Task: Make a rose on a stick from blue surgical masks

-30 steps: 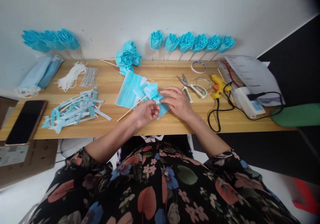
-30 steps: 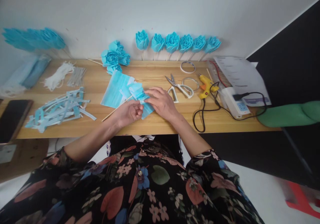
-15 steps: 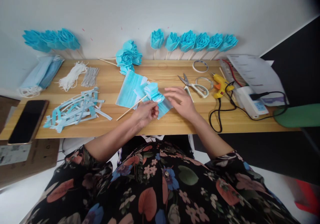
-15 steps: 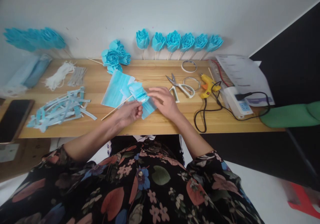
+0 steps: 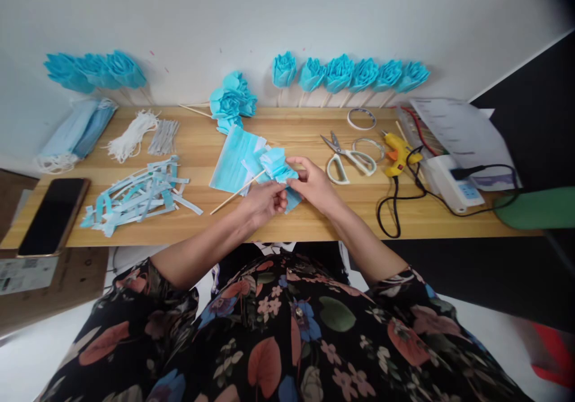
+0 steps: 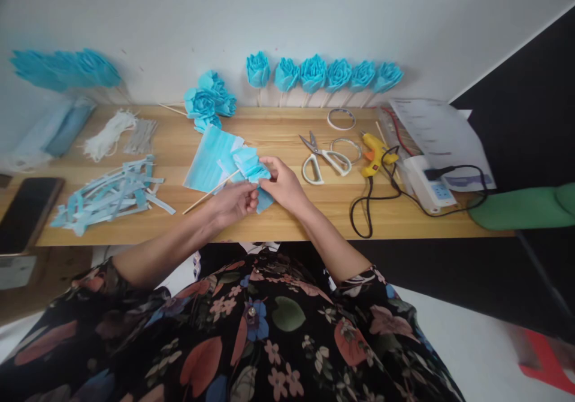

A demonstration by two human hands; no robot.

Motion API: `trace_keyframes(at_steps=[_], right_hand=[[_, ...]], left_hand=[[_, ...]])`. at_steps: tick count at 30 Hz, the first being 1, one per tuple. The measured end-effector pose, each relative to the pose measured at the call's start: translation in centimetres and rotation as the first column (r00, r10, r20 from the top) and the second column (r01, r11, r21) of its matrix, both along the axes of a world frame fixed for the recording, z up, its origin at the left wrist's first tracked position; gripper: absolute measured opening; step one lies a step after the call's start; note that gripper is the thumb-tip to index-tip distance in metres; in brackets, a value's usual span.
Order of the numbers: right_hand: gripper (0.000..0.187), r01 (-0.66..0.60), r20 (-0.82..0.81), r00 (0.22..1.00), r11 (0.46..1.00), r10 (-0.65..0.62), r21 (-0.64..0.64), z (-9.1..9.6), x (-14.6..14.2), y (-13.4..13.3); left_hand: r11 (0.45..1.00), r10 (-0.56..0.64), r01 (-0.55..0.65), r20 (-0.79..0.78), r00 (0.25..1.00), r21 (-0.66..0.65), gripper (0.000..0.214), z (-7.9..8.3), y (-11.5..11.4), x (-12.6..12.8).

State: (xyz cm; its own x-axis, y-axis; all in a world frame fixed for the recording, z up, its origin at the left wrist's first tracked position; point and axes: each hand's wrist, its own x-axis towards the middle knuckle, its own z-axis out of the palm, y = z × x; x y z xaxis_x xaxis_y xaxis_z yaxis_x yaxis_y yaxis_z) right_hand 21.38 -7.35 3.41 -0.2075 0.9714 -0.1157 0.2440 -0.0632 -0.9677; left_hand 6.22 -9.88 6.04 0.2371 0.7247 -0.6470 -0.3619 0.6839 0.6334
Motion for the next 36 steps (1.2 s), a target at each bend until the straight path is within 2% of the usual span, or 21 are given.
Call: trace_keyframes(at_steps=[4, 9, 12, 14, 15, 16, 18, 20, 22, 28, 36], right_hand=[[0.054, -0.004, -0.039, 0.999, 0.996, 0.000, -0.087, 0.2, 0.0, 0.1], [0.053, -0.037, 0.045, 0.998, 0.998, 0.039, -0.051, 0.3, 0.7, 0.2], [0.045, -0.014, 0.253, 0.967, 0.995, -0.010, 0.094, 1.0, 1.5, -0.1], [0.033, 0.067, 0.425, 0.884, 0.953, -0.194, 0.295, 1.9, 1.8, -0.7], [0.024, 0.069, 0.461, 0.850, 0.922, -0.255, 0.381, 2.3, 1.8, -1.0], [0.015, 0.032, 0.472, 0.842, 0.897, -0.262, 0.441, 2.7, 1.8, -1.3], [0.007, -0.098, 0.472, 0.865, 0.863, -0.172, 0.495, 3.1, 1.4, -1.8], [0.011, -0.213, 0.492, 0.868, 0.841, -0.071, 0.498, 3.0, 0.9, -2.0], [0.012, -0.266, 0.523, 0.852, 0.835, -0.031, 0.481, 2.5, 0.7, -1.9], [0.015, -0.262, 0.532, 0.846, 0.846, -0.029, 0.464, 1.4, 0.9, -1.3], [0.015, -0.242, 0.543, 0.839, 0.879, -0.023, 0.411, 2.0, 0.7, -1.3]], left_hand=[[1.000, 0.002, -0.003, 0.011, 1.000, 0.013, 0.035, -0.1, 0.0, -0.1], [1.000, -0.025, 0.024, 0.030, 0.999, 0.014, 0.032, -0.3, 0.1, -0.3], [1.000, -0.027, 0.027, 0.026, 0.999, 0.008, 0.033, -0.3, 0.1, -0.4], [1.000, -0.024, 0.024, 0.022, 0.999, 0.002, 0.034, -0.4, 0.0, -0.4], [1.000, -0.022, 0.022, 0.024, 0.999, 0.002, 0.034, -0.4, 0.0, -0.4], [1.000, -0.019, 0.019, 0.028, 0.999, 0.004, 0.034, -0.4, 0.0, -0.4], [1.000, -0.015, 0.015, 0.038, 0.999, 0.009, 0.032, -0.4, 0.1, -0.3], [1.000, -0.015, 0.014, 0.043, 0.999, 0.013, 0.031, -0.4, 0.1, -0.3], [1.000, -0.014, 0.013, 0.053, 0.999, 0.019, 0.031, -0.4, 0.0, -0.4], [0.998, 0.033, -0.036, 0.085, 0.996, 0.042, 0.030, 0.0, -0.3, -0.5], [0.998, 0.023, -0.028, 0.091, 0.996, 0.058, 0.025, -0.5, -0.2, -0.5]])
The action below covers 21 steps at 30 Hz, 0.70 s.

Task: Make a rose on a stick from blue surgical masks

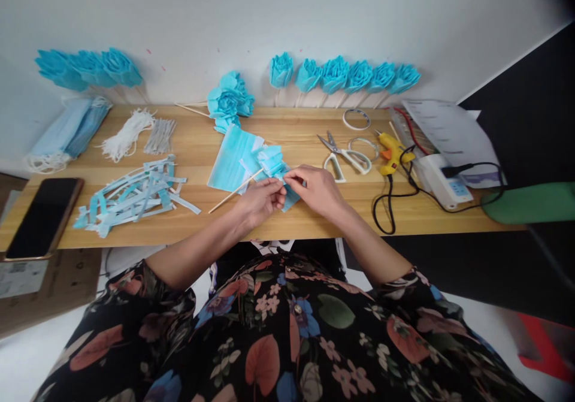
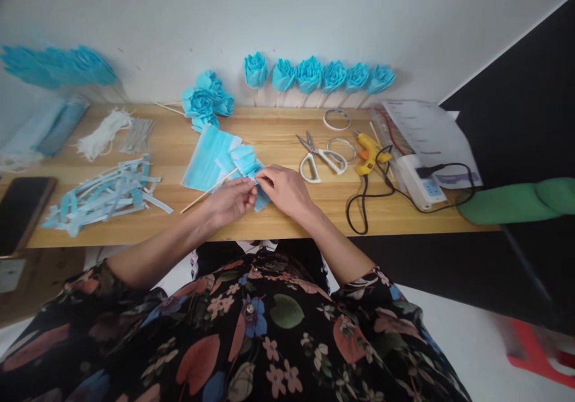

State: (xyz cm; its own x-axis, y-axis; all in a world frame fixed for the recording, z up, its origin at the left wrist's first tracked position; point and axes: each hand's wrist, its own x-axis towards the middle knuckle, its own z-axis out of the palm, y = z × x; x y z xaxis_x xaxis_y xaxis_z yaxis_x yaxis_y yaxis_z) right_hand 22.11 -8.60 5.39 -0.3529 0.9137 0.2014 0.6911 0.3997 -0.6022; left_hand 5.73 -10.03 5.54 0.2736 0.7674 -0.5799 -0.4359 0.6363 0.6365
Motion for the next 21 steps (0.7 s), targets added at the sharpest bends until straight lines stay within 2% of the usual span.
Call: trace_keyframes(at_steps=[8, 21], right_hand=[[0.009, 0.096, -0.032, 0.994, 0.987, -0.101, -0.131, 0.54, -0.47, 0.40], [0.011, 0.080, -0.119, 0.987, 0.977, -0.105, -0.198, -0.14, 0.02, 0.65]], left_hand=[[1.000, -0.004, 0.004, -0.003, 1.000, 0.013, 0.023, -0.35, -0.10, -0.03], [1.000, -0.013, 0.013, -0.029, 0.999, 0.005, 0.025, 0.00, -0.09, 0.07]])
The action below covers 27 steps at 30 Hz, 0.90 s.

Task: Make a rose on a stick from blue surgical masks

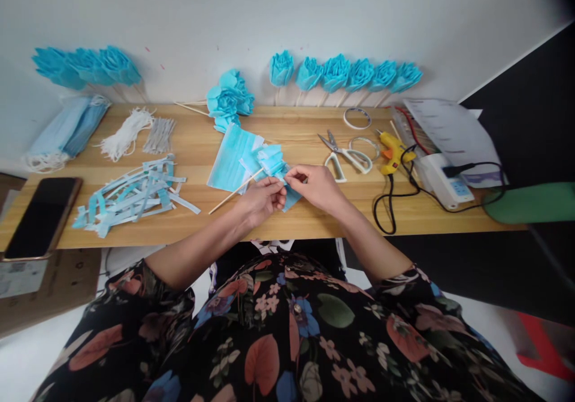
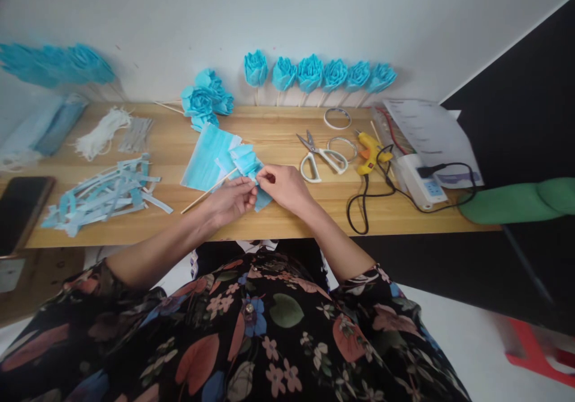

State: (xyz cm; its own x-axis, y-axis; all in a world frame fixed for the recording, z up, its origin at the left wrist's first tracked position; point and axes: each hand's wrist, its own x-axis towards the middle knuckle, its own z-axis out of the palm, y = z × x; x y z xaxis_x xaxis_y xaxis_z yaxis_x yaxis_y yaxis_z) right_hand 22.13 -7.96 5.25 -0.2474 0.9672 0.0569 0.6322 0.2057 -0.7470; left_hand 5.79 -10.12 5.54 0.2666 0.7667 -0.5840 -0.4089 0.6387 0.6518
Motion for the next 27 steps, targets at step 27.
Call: trace_keyframes(at_steps=[27], right_hand=[[0.013, -0.025, -0.011, 1.000, 0.999, 0.025, 0.027, -0.30, 0.34, -0.11]], left_hand=[[1.000, -0.008, 0.008, -0.005, 1.000, 0.015, 0.024, -0.02, 0.05, -0.07]])
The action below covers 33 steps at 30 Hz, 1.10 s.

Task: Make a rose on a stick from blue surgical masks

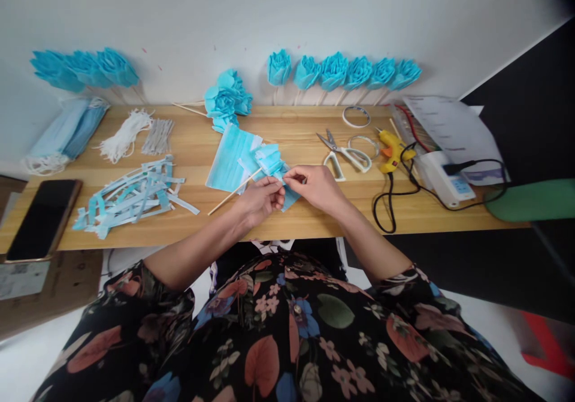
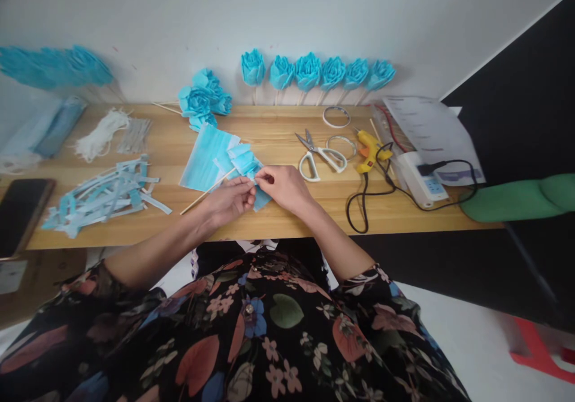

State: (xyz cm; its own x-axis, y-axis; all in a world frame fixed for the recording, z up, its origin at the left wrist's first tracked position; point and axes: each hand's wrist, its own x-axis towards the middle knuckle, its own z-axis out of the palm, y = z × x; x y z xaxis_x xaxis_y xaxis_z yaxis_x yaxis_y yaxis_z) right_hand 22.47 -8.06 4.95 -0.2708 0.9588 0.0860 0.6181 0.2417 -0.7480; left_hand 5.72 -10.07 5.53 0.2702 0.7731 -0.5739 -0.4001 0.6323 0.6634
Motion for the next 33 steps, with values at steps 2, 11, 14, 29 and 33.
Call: trace_keyframes(at_steps=[2, 11, 14, 29, 33], right_hand=[[0.013, -0.004, 0.016, 1.000, 1.000, 0.004, 0.017, 0.0, -0.1, -0.1], [0.017, -0.082, 0.258, 0.966, 0.961, 0.012, 0.263, 0.2, -0.6, -0.9], [0.015, -0.044, 0.172, 0.985, 0.972, 0.003, 0.232, -0.3, -0.4, -0.9], [0.051, 0.033, -0.426, 0.877, 0.913, -0.222, -0.407, -1.2, 1.4, 0.2], [0.054, -0.049, -0.549, 0.797, 0.879, -0.252, -0.474, -1.4, 0.5, 0.8]], left_hand=[[1.000, -0.002, 0.002, 0.001, 1.000, 0.003, 0.024, -0.1, 0.0, 0.0], [1.000, 0.001, -0.001, 0.016, 1.000, -0.008, 0.024, -0.4, 0.1, 0.0], [1.000, 0.012, -0.012, 0.017, 1.000, -0.015, 0.026, -0.3, 0.0, -0.1], [0.997, 0.007, -0.005, 0.023, 1.000, -0.083, 0.028, 0.3, 0.2, -0.2], [0.997, -0.008, 0.008, -0.001, 1.000, -0.080, 0.028, 0.2, 0.2, -0.1]])
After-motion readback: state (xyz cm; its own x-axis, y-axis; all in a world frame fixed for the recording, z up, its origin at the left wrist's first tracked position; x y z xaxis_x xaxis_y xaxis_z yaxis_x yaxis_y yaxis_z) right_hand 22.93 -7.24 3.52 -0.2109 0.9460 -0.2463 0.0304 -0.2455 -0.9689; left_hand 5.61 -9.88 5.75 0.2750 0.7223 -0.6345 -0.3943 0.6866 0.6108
